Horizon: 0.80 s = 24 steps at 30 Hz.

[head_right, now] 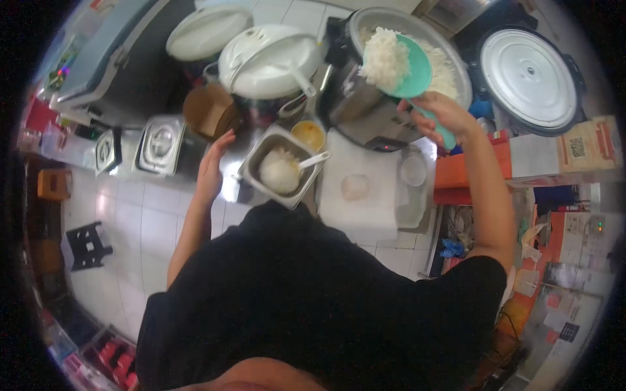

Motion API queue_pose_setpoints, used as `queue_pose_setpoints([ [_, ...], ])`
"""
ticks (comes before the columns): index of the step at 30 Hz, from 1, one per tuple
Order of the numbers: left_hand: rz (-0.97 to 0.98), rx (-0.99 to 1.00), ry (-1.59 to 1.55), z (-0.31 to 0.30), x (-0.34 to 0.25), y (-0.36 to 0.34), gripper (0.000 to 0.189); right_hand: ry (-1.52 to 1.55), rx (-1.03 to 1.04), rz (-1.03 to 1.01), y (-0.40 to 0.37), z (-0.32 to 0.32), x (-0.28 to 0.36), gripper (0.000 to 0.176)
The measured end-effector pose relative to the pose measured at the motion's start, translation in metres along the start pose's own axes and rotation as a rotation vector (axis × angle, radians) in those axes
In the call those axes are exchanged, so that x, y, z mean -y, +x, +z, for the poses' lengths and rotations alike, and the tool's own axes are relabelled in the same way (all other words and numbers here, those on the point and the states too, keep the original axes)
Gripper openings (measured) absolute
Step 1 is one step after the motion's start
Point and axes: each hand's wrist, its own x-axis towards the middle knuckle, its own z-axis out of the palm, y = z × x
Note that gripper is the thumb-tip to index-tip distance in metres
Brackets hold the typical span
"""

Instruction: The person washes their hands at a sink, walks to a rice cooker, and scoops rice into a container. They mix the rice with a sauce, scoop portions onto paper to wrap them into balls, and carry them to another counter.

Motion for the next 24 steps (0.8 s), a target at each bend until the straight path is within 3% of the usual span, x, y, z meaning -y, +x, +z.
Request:
queue_pose_setpoints([
  [2,-0.030,0.017,0.034,-0.006,-0.006,-0.003,0.044,-0.001,0.012,-0.052,0.010,0.042,-0.029,0.030],
  [5,-0.030,0.033,0.047,-0.015,0.003,-0.008,0.044,-0.501,-0.358,-0.055,0.045,0.117,-0.089,0.029],
  [6,-0.042,0.037,0.043,-0.018,0.005,-0.011,0.043,-0.860,-0.454,-0.667,0.073,0.122,-0.141,0.033],
  [8,-0.054,0.044,0.041,-0.024,0.006,-0.017,0.043,-0.994,-0.562,-0.435,0.083,0.162,-0.169,0.035],
  [11,-0.023,0.049,0.056,-0.031,0.007,-0.021,0.041,-0.911,-0.731,-0.335,0.089,0.179,-0.182,0.035],
  [13,-0.052,0.047,0.072,-0.032,0.008,-0.026,0.041,-0.850,-0.735,-0.444,0.085,0.176,-0.182,0.034],
  [17,-0.046,0.063,0.041,-0.027,0.011,-0.029,0.042,-0.691,-0.737,-0.649,0.046,0.142,-0.144,0.031],
  [18,-0.042,0.062,0.045,-0.027,0.012,-0.030,0.042,-0.863,-0.830,-0.752,0.026,0.127,-0.117,0.028],
  [21,-0.075,0.049,0.031,-0.019,0.006,-0.030,0.043,-0.892,-1.302,-0.684,-0.041,0.038,-0.069,0.016],
  [22,-0.080,0.041,0.028,-0.017,0.006,-0.031,0.043,-0.735,-1.371,-0.745,-0.070,0.019,-0.040,0.017],
  [24,-0.129,0.012,0.019,-0.012,0.004,-0.034,0.045,-0.829,-1.780,-0.729,-0.117,-0.059,-0.010,0.033],
])
